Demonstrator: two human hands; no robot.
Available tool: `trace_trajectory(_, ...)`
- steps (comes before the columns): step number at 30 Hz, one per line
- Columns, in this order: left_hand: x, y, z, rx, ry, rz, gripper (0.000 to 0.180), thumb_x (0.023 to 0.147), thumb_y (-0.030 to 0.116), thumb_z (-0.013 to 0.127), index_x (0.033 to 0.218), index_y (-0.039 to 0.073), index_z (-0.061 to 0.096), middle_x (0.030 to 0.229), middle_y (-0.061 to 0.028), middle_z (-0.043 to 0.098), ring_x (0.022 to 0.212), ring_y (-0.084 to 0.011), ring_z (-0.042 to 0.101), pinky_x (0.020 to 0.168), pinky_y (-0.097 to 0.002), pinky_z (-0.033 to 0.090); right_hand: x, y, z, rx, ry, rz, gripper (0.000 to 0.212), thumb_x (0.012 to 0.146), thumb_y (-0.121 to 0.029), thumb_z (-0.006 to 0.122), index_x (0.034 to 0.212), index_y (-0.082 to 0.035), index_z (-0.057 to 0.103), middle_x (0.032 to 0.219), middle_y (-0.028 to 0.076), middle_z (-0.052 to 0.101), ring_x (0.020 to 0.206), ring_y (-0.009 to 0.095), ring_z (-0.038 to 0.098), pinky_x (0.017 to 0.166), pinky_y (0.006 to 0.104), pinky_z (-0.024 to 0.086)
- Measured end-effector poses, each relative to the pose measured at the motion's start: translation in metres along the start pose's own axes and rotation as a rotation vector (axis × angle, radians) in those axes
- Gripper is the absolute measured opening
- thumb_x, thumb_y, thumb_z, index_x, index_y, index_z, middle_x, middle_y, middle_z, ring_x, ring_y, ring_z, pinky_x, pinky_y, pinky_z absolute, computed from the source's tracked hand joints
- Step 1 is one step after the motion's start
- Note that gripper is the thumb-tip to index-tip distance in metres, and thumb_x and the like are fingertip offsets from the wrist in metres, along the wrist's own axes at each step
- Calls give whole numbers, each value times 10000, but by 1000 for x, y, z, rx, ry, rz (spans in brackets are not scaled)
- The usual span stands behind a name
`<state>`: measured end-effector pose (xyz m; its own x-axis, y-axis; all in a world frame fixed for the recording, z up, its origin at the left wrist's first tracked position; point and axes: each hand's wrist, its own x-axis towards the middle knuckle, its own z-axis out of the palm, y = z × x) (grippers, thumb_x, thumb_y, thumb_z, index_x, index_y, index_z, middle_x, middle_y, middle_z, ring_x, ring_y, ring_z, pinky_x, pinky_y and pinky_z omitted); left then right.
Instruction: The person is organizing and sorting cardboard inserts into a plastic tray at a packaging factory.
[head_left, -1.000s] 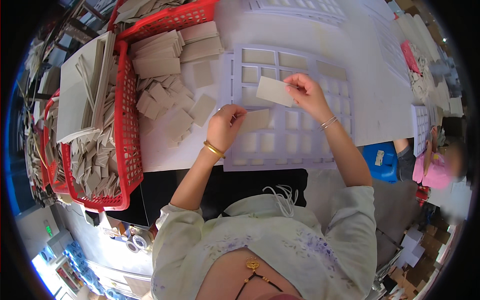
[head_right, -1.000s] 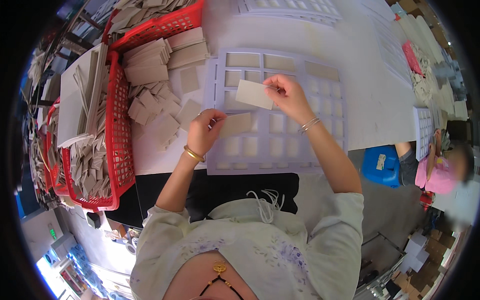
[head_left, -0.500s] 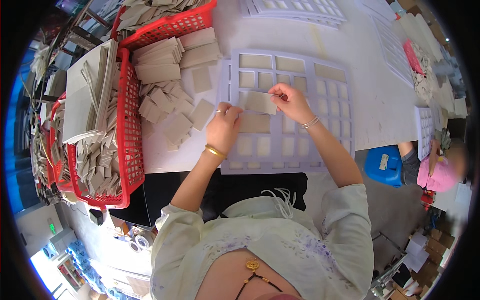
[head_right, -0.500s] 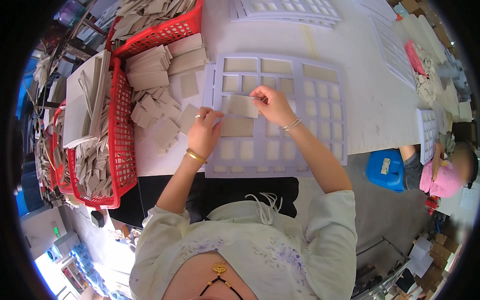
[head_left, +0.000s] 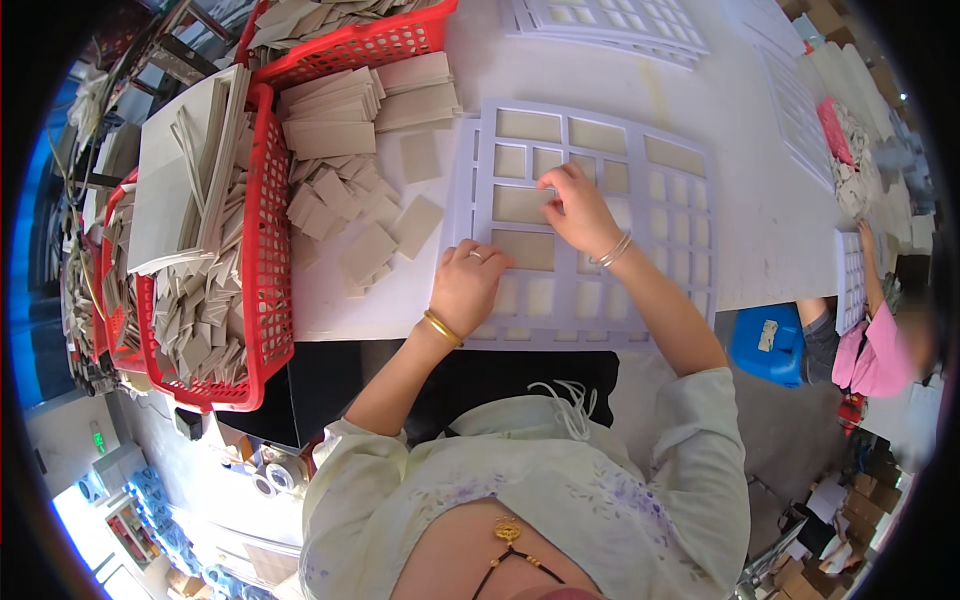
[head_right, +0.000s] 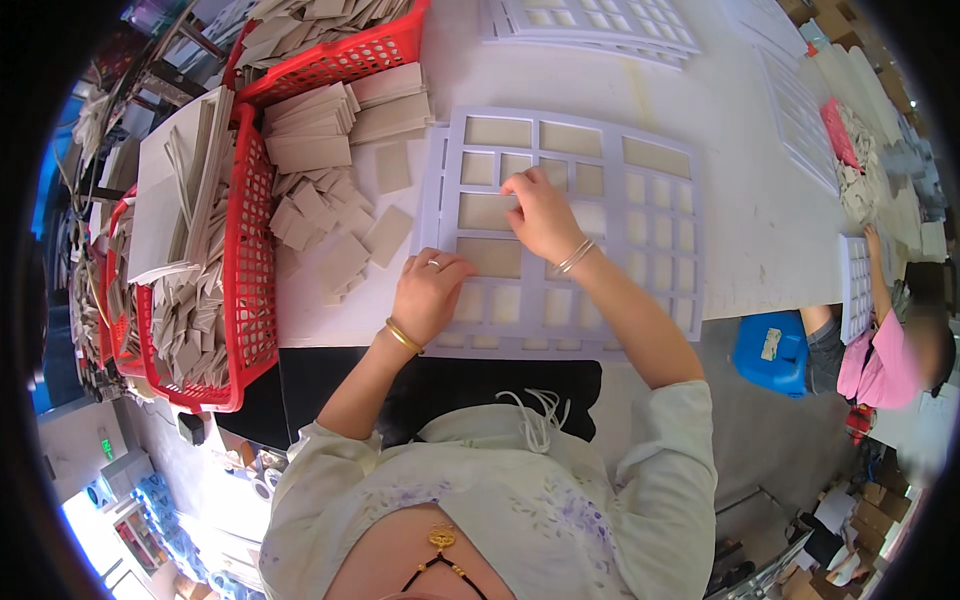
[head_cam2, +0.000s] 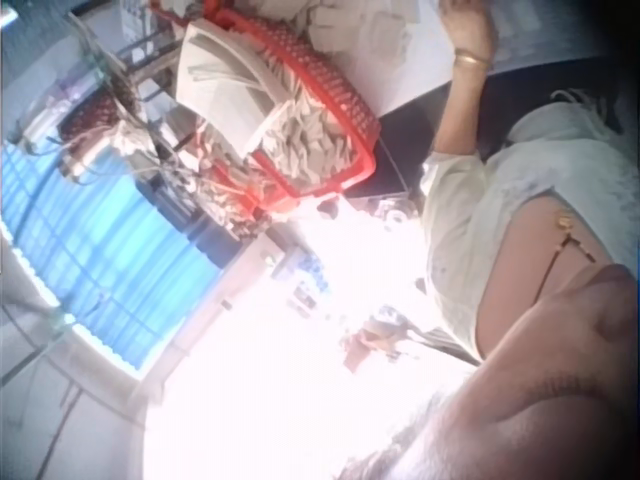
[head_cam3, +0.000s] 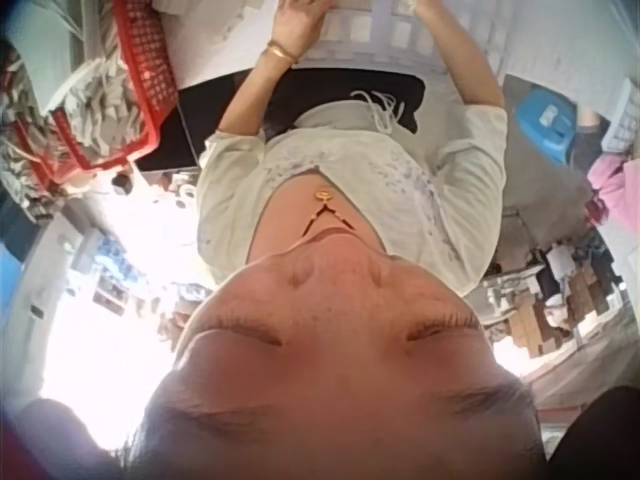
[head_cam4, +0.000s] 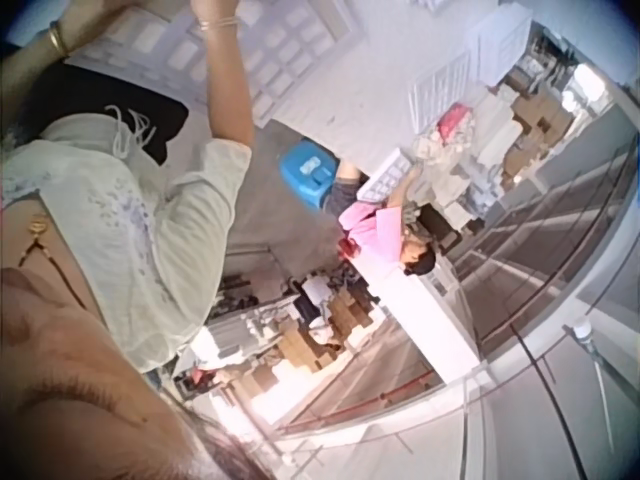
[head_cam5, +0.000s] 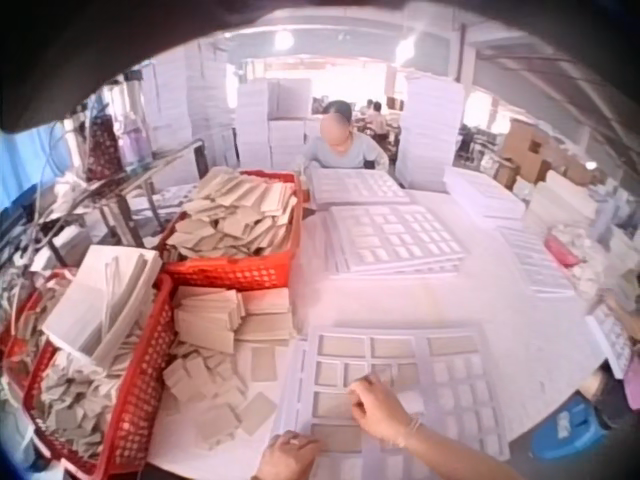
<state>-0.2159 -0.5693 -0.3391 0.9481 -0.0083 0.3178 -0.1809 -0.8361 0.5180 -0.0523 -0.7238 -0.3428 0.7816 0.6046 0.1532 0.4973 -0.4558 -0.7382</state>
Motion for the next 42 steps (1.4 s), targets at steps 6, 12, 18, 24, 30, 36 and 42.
trace_trajectory(6,-3,1,-17,11,73,-2,210,720,10,640,902,115,650,925,-12,648,892,-236,582,771,-364,441,5,-37,-3,-8,7,-185,67,800,-46,598,859,-78,600,845,53,628,725,255,619,651,366,503)
trace_trajectory(12,-13,-66,-51,70,316,-187,180,749,12,636,908,95,633,873,-58,618,798,-252,605,691,-362,466,8,-25,3,-465,-289,-380,56,764,-68,600,803,-79,639,823,56,633,799,275,601,645,404,478)
trace_trajectory(18,-39,-125,-99,56,509,-516,149,788,-5,605,919,65,614,866,-110,595,719,-260,618,623,-367,495,60,-85,35,-403,-169,-502,111,776,-124,636,885,-103,647,827,71,622,827,262,603,737,403,452)
trace_trajectory(24,-37,-153,-89,136,425,-626,228,792,62,630,1014,82,585,972,-117,571,743,-289,614,640,-395,497,119,-147,147,-298,-136,-640,283,757,-177,691,1026,-113,631,975,49,574,970,236,562,817,393,446)
trace_trajectory(30,-24,-155,-96,140,468,-634,290,779,60,642,1060,79,574,1042,-139,560,812,-337,597,709,-429,486,139,-147,201,-544,-201,-543,328,677,-181,741,986,-131,642,1039,57,547,1020,230,531,815,378,443)
trace_trajectory(36,-28,-157,-90,42,559,-582,303,785,27,629,1080,55,569,1027,-125,571,758,-268,596,682,-363,481,129,-138,186,-185,-106,-603,177,671,-162,731,819,-113,647,876,53,605,866,225,604,728,388,448)
trace_trajectory(42,-13,-138,-88,-453,697,-545,110,885,74,613,980,20,613,746,-15,610,559,-65,509,474,-230,394,104,-129,135,408,-416,-231,184,798,-103,719,950,-47,632,755,21,648,663,89,589,599,238,481)
